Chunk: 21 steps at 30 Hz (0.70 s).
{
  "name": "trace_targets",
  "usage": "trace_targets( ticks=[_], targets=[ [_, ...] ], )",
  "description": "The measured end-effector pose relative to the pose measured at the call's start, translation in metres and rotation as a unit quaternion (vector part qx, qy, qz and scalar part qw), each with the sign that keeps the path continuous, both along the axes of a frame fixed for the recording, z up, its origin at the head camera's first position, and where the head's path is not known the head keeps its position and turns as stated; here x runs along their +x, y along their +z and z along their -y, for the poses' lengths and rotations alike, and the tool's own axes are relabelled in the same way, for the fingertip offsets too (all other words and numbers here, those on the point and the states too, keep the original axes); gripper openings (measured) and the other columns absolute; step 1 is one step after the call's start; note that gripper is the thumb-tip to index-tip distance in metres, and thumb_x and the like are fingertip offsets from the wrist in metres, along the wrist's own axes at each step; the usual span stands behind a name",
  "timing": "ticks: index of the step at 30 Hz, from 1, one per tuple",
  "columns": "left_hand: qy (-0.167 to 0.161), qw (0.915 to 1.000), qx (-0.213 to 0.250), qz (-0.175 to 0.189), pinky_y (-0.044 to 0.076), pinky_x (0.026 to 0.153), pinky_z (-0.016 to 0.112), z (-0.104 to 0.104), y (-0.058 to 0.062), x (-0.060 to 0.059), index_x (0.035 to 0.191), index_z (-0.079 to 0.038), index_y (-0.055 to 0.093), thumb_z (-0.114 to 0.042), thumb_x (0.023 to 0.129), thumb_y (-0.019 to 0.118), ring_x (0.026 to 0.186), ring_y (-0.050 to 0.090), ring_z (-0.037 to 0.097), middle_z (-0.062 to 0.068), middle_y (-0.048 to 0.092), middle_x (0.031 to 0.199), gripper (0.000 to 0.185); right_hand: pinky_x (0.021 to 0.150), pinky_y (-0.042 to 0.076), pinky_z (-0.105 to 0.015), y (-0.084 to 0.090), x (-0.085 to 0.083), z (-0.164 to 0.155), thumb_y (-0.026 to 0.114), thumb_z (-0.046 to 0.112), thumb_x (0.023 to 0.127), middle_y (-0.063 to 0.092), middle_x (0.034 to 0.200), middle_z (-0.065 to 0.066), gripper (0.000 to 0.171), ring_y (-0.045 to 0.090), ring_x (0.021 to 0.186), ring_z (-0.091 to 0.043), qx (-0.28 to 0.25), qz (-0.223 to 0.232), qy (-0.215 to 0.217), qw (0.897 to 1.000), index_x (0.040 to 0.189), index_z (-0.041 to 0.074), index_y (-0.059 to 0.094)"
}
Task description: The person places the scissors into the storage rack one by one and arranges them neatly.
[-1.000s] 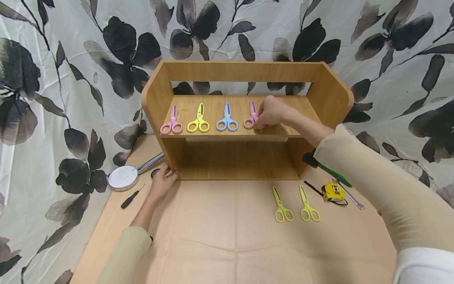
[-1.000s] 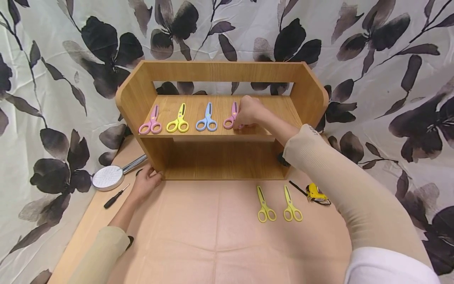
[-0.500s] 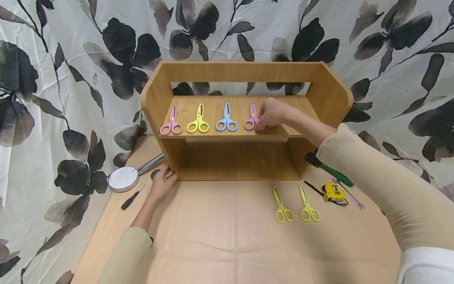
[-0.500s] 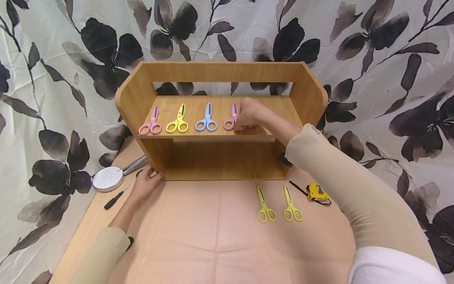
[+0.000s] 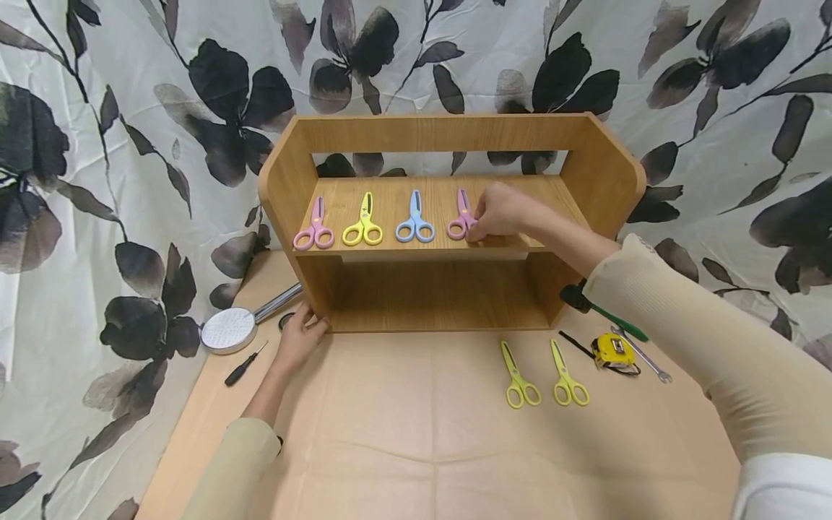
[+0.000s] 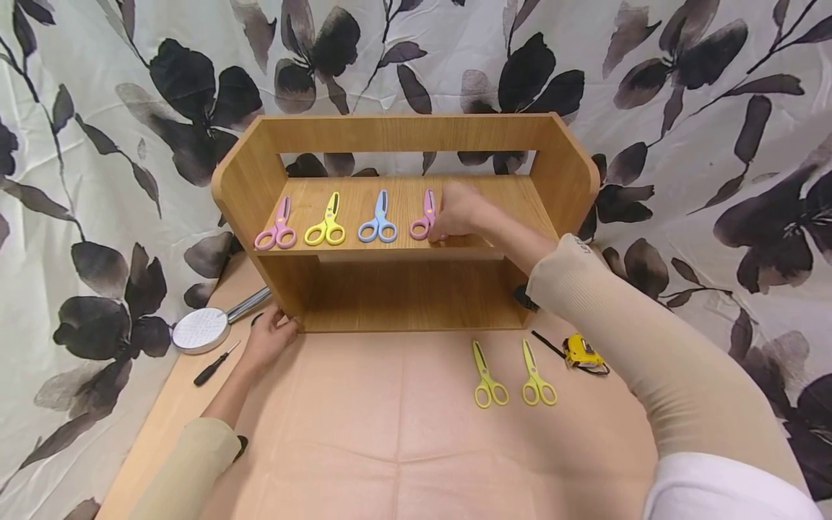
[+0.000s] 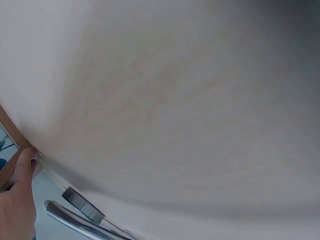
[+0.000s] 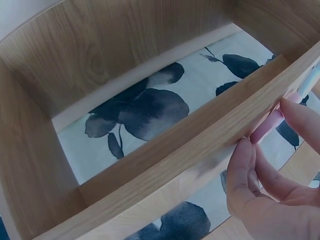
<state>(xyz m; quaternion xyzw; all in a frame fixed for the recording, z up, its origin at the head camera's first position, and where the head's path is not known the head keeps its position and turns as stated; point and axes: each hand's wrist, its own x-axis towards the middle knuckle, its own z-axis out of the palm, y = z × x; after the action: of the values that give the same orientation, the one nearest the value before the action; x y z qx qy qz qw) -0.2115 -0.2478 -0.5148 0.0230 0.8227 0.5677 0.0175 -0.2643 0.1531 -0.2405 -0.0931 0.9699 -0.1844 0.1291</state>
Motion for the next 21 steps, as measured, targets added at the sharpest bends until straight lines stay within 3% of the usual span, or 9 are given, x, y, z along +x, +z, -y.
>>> trace_targets(
  ticks=[5,10,15,21],
  targets=[
    [0.005,1.0000,-0.002,0.002,0.060,0.099,0.038,0.002,-0.004,0.001,0.165,-0.018,0.030,-0.009,0.104,0.056,0.139,0.053,0.045,0.026,0.037,0.164,0.067,0.065,0.037,-0.029,-0.004,0.006,-0.002,0.082,0.026,0.087,0.055,0.079,-0.003,0.029,0.050,0.081,-0.020,-0.015,-0.007,0.006,1.000,0.097,0.001,0.072],
    [0.007,1.0000,0.000,-0.003,0.060,0.098,0.035,0.004,-0.006,0.004,0.165,-0.016,0.031,-0.008,0.104,0.057,0.140,0.052,0.046,0.025,0.038,0.164,0.067,0.072,0.041,-0.032,-0.009,0.020,-0.010,0.081,0.025,0.086,0.062,0.095,-0.010,0.035,0.054,0.092,-0.025,-0.022,-0.024,0.023,0.999,0.109,0.000,0.072],
    [0.008,0.9999,-0.003,-0.015,0.058,0.098,0.027,0.005,-0.005,0.003,0.164,-0.015,0.032,-0.007,0.103,0.057,0.145,0.047,0.045,0.024,0.037,0.165,0.066,0.077,0.044,-0.032,-0.021,0.045,-0.025,0.080,0.020,0.089,0.062,0.106,-0.016,0.039,0.055,0.099,-0.028,-0.102,-0.037,0.008,0.994,0.117,-0.003,0.066],
    [0.002,0.9997,-0.001,-0.025,0.056,0.105,0.038,0.002,0.000,-0.002,0.162,-0.012,0.036,-0.006,0.103,0.057,0.147,0.044,0.045,0.025,0.037,0.164,0.063,0.086,0.053,-0.023,-0.057,0.089,-0.051,0.080,0.020,0.092,0.066,0.120,-0.016,0.045,0.062,0.108,-0.026,-0.198,-0.020,0.009,0.980,0.128,0.000,0.062]
  ],
)
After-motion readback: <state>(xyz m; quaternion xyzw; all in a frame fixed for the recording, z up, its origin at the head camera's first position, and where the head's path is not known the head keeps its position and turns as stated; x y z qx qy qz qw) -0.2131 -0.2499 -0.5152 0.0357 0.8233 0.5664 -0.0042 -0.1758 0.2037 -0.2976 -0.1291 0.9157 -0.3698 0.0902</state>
